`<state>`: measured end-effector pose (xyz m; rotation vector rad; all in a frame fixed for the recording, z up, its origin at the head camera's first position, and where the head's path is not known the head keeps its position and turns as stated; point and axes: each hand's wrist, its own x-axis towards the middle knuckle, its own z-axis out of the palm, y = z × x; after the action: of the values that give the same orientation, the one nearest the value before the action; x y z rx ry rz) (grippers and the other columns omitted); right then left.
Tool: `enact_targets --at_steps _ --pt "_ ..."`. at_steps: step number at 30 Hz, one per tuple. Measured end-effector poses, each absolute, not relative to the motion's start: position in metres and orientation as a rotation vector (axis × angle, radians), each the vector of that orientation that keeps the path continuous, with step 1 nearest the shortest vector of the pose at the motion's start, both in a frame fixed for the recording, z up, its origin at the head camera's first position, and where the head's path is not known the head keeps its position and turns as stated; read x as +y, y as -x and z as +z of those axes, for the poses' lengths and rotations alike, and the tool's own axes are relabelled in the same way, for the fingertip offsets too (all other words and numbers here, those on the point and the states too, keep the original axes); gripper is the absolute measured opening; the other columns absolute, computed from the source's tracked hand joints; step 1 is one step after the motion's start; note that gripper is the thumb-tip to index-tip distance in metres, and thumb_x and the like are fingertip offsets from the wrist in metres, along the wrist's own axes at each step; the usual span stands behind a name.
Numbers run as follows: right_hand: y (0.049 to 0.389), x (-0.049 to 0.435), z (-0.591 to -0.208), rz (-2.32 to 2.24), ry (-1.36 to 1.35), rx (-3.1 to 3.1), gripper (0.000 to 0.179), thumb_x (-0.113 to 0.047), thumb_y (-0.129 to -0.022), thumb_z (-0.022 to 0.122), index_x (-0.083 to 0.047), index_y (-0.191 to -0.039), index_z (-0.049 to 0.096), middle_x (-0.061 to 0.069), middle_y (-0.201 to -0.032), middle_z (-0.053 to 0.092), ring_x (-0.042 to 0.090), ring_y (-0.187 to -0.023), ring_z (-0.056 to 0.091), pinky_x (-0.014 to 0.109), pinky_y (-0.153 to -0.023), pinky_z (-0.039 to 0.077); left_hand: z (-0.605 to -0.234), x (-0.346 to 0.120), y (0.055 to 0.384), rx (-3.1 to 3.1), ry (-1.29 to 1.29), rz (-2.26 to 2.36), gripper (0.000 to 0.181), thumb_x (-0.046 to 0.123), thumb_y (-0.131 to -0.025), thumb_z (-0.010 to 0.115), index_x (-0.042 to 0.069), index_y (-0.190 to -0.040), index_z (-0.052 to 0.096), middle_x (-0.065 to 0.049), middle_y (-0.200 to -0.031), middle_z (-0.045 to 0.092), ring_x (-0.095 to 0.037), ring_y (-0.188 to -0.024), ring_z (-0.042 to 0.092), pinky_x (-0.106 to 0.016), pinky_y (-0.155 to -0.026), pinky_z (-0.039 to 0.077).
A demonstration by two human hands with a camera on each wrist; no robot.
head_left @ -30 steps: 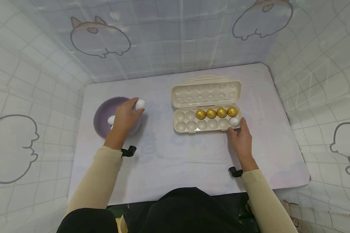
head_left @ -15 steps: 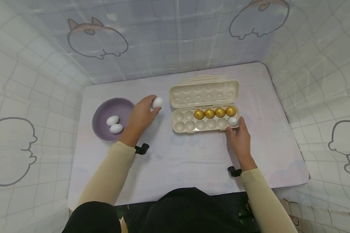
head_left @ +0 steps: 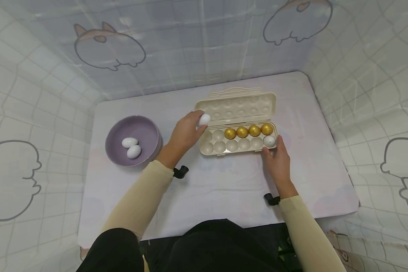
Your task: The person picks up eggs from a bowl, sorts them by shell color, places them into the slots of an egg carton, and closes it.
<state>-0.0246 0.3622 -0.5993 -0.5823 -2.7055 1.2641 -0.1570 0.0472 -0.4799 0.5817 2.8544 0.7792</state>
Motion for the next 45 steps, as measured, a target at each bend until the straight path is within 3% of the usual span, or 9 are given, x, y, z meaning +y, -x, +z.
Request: enact_targets --at_steps 12,24,32,45 --pt "0.025 0.363 -0.603 1.264 0.545 -2.687 0.082 -0.022 -0.104 0.069 0.001 -0.167 0.022 0.025 -0.171 0.029 0.039 -0.160 0.030 0.053 -0.130 0.029 -0.485 0.082 0.158 2.801 -0.725 0.745 0.045 0.018 -0.099 0.074 0.005 -0.141 0.061 -0.015 -0.139 0.068 -0.029 -0.124 0.066 -0.043 -0.108 0.055" --pt "0.025 0.359 -0.602 1.261 0.566 -2.681 0.082 -0.023 -0.103 0.070 0.002 -0.166 0.024 0.026 -0.171 0.029 0.039 -0.160 0.030 0.052 -0.131 0.029 -0.491 0.110 0.154 2.739 -0.853 0.752 0.025 0.017 -0.101 0.072 0.010 -0.124 0.066 -0.009 -0.120 0.071 -0.024 -0.109 0.065 -0.039 -0.099 0.057" --pt "0.023 0.355 -0.601 1.275 0.568 -2.668 0.082 -0.024 -0.103 0.071 0.002 -0.165 0.024 0.026 -0.171 0.030 0.039 -0.160 0.030 0.052 -0.131 0.029 -0.491 0.123 0.149 2.716 -0.898 0.677 0.034 0.018 -0.102 0.072 0.009 -0.134 0.062 -0.011 -0.131 0.069 -0.025 -0.117 0.066 -0.038 -0.101 0.058" --pt "0.020 0.349 -0.599 1.271 0.581 -2.670 0.081 -0.023 -0.103 0.070 0.002 -0.166 0.025 0.024 -0.171 0.031 0.038 -0.160 0.031 0.052 -0.131 0.029 -0.505 0.142 0.144 2.691 -0.986 0.581 0.036 0.020 -0.102 0.071 0.009 -0.136 0.064 -0.011 -0.133 0.067 -0.024 -0.117 0.068 -0.036 -0.097 0.060"
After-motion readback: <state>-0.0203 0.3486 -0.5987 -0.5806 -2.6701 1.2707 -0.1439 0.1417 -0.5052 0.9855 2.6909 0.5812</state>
